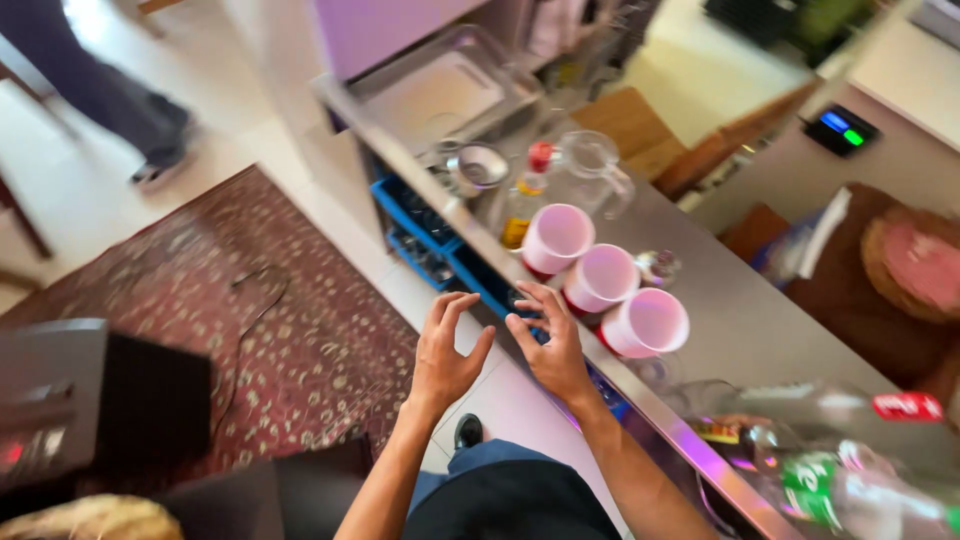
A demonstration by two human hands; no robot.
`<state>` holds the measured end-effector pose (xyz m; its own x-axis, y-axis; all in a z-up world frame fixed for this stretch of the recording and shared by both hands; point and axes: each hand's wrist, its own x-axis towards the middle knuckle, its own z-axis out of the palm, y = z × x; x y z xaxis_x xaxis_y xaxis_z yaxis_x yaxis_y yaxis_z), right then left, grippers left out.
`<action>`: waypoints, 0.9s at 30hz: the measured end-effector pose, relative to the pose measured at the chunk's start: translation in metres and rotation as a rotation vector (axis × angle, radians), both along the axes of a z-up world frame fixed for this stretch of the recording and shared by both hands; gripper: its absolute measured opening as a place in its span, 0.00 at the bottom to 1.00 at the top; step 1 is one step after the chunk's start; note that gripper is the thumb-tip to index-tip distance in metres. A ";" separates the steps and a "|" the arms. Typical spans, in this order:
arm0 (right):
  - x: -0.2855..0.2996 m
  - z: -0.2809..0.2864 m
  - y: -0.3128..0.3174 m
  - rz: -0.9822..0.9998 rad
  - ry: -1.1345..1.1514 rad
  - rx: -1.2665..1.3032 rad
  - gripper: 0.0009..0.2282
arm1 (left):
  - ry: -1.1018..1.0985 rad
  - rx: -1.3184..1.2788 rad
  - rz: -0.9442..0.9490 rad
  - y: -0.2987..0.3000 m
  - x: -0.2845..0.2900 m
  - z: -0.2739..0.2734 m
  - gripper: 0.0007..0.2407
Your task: The recorder stacks plastic cups and rearranges items on a bar counter.
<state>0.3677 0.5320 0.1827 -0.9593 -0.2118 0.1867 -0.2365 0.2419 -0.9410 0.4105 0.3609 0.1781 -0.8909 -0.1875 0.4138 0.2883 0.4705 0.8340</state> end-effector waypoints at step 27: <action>-0.005 0.030 0.115 -0.919 0.180 0.364 0.23 | 0.246 -0.170 -0.865 0.123 -0.172 0.034 0.25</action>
